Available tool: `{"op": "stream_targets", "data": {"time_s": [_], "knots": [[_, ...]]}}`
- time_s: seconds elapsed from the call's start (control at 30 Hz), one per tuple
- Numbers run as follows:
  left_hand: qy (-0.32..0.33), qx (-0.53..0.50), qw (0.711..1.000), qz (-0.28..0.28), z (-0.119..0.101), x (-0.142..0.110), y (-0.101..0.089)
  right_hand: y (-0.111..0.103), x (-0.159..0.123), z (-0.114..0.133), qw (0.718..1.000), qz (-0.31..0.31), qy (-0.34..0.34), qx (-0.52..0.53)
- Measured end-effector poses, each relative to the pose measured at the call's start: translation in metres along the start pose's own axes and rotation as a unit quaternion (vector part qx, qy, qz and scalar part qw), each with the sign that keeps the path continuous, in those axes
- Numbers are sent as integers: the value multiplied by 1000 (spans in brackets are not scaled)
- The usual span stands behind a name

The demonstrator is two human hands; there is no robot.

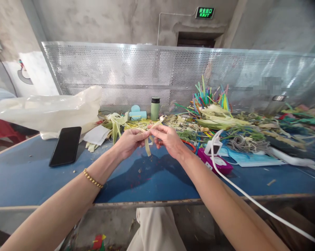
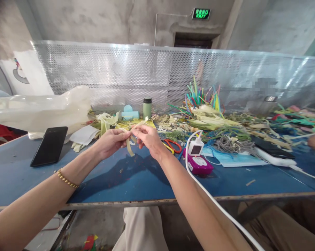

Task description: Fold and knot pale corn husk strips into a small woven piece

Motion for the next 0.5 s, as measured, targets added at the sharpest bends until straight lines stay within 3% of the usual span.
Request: {"op": "stream_targets", "data": {"time_s": [0.1,0.23,0.5], "knots": [[-15,2,1000,21,1,-1,5,-2,2,3,999,-17,-34,-7],[-20,11,1000,4,3,-1,1,0,2,6,995,-31,-71,-57],[18,128,991,-17,2,0,-2,-4,1,4,980,-80,-68,-170]]}}
Point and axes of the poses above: each hand's wrist, its own x-axis towards the middle knuckle, its own y-axis out of the palm, z = x × y, the point moved 7 cm from there along x, towards the middle knuckle, and after that the axes turned 6 degrees about -x, right-handed, at the moved point
